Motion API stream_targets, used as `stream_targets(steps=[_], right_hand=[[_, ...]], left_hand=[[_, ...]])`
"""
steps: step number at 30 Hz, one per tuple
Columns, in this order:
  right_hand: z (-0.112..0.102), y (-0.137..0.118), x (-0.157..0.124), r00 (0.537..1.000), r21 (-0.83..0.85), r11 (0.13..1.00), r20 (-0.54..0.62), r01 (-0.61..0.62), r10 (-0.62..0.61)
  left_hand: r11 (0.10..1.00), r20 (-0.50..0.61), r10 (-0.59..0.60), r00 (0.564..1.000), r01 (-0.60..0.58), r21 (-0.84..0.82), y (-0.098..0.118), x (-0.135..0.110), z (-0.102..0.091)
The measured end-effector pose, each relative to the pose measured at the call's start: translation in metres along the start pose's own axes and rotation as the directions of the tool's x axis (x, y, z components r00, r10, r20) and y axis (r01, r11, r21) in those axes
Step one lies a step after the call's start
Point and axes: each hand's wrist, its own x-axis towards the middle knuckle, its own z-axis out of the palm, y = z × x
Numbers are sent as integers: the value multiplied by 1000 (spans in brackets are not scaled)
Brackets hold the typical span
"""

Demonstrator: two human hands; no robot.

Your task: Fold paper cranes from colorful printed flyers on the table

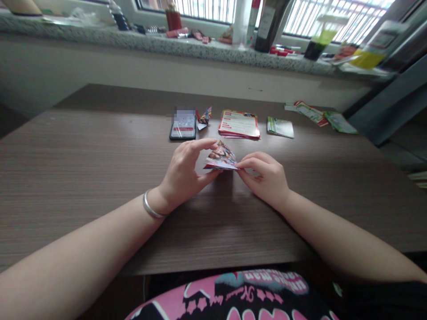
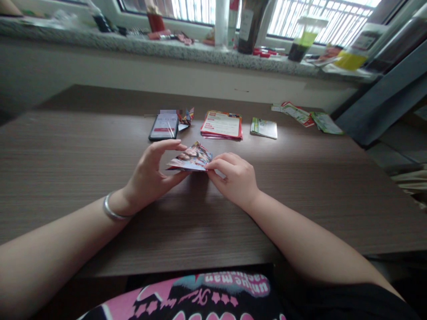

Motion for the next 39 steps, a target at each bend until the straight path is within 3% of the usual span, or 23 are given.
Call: stream_targets(steps=[4, 7, 13, 15, 19, 22, 27, 39], right_hand=[[1, 0, -1, 986, 138, 977, -23, -160, 165], [4, 3, -3, 944, 265, 910, 1, -318, 329], [13, 16, -4, 801, 499, 633, 282, -593, 528], [13, 19, -4, 773, 412, 654, 324, -634, 546], [9, 18, -3, 788, 170, 784, 306, -597, 534], [9, 18, -3, 823, 164, 820, 277, -549, 496], [15, 24, -6, 839, 375, 751, 223, -544, 496], [20, 22, -5, 808, 537, 617, 259, -575, 528]], left_hand=[[999, 36, -21, 999, 19, 33, -2, 1, 0], [997, 66, -77, 995, 76, 19, -1, 2, -2], [964, 120, -245, 962, 254, -73, 1, 0, -4], [937, 155, -298, 942, 320, -141, 2, -1, -3], [921, 196, -308, 931, 343, -186, 2, -1, -3], [948, 204, -258, 945, 288, -136, 2, 0, -5], [976, 230, -184, 956, 206, -72, 2, 1, -5], [995, 289, -46, 956, 68, -67, 1, 1, 0]])
